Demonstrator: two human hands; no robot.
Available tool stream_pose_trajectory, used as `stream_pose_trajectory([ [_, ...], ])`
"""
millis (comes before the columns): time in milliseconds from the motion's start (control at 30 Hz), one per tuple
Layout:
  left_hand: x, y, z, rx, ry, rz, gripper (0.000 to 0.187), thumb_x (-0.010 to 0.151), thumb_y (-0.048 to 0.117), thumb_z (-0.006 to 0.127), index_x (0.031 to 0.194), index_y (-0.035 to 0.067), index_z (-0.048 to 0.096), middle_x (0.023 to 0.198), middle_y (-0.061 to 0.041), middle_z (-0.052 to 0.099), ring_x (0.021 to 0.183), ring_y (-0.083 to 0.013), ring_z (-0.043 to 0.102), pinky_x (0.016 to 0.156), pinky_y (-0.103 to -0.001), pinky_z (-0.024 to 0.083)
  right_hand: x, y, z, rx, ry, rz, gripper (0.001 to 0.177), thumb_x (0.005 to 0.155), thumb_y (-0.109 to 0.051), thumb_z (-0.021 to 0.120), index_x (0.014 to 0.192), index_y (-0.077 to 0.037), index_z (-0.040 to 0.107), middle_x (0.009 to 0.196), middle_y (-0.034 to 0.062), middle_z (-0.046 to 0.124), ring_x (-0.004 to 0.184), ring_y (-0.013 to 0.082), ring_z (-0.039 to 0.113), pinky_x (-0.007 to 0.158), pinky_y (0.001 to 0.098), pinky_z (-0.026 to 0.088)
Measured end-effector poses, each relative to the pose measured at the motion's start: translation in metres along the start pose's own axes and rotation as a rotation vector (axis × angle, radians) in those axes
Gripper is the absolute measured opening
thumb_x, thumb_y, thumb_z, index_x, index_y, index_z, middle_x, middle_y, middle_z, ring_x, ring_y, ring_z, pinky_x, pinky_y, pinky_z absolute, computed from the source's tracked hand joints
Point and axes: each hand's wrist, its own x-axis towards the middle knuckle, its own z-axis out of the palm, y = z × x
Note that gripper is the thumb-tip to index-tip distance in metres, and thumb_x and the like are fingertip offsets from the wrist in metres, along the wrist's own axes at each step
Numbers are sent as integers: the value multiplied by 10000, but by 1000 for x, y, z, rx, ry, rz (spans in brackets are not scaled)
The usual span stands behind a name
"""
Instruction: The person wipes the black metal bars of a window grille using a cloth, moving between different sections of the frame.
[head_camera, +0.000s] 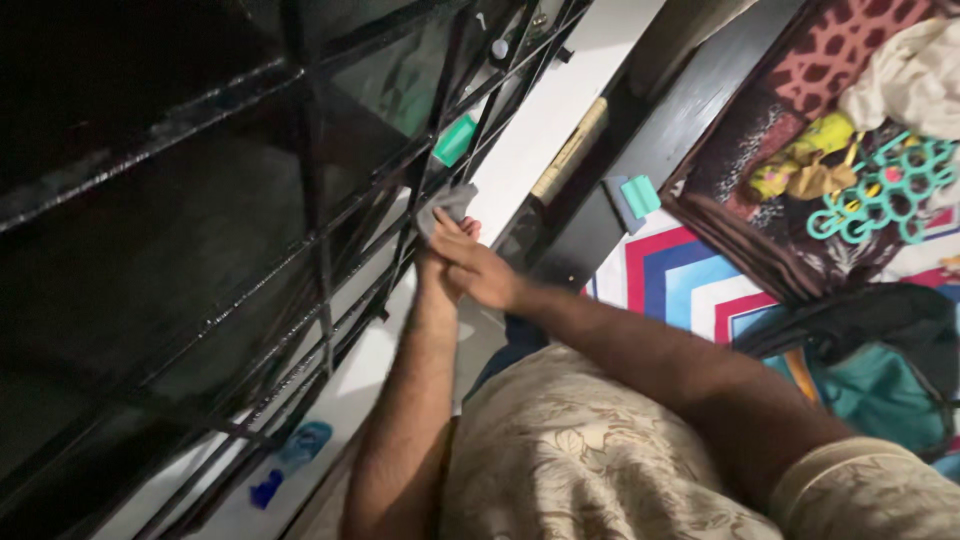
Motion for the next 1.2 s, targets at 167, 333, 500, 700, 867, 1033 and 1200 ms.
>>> stream_pose_trajectory([
  [167, -13, 31, 43, -356, 100, 101, 357, 941, 324, 619, 1113, 13, 648, 1005, -84, 669, 879, -208, 625, 789, -328, 489, 17, -3, -33, -5, -55, 80, 634, 877, -35, 542, 1507, -1, 494, 1589, 200, 479, 1589, 366, 259, 1317, 495, 111],
  [333, -32, 48, 64, -361, 192, 308, 266, 952, 122, 624, 1162, -39, 648, 1123, -147, 705, 1080, -238, 670, 906, -305, 536, 15, -3, -69, -19, -29, 4, 551, 970, -31, 565, 1515, 5, 492, 1602, 194, 487, 1560, 344, 373, 1325, 501, 157],
  [500, -31, 53, 97, -694, 257, 324, 351, 967, 192, 531, 1178, -69, 636, 1160, -146, 710, 1072, -217, 693, 968, -338, 588, -14, -12, -95, -74, -34, 508, 592, 848, -8, 581, 1438, -9, 533, 1467, 155, 595, 1353, 283, 543, 1058, 377, 495],
  [700, -32, 41, 105, -616, 358, 351, 239, 995, 205, 569, 1067, -17, 619, 969, -116, 669, 875, -213, 654, 815, -348, 565, -31, 3, -110, 78, -33, 653, 333, 959, -84, 629, 1277, 12, 619, 1227, 138, 719, 1135, 215, 701, 975, 328, 548],
  [867, -30, 24, 117, -379, 397, 411, 219, 994, 200, 594, 941, -3, 658, 805, -63, 628, 668, -130, 573, 572, -270, 432, -33, 11, -116, -6, -82, 541, 258, 925, -57, 619, 1175, -18, 670, 1122, 135, 725, 1045, 220, 702, 918, 350, 559],
  [1033, -33, 32, 130, -174, 473, 444, 251, 962, 225, 604, 842, 5, 609, 723, -69, 631, 504, -132, 524, 445, -260, 366, -24, 4, -126, -127, -126, 520, 254, 857, -43, 628, 1099, -53, 705, 1063, 137, 690, 974, 232, 710, 867, 357, 568],
  [1200, -10, 45, 122, -240, 493, 195, 125, 910, 193, 611, 855, 82, 600, 722, -28, 638, 477, -115, 508, 415, -254, 344, -25, -2, -136, -125, -109, 539, 213, 899, -99, 653, 1105, -66, 695, 1054, 135, 704, 1001, 268, 708, 892, 371, 557],
])
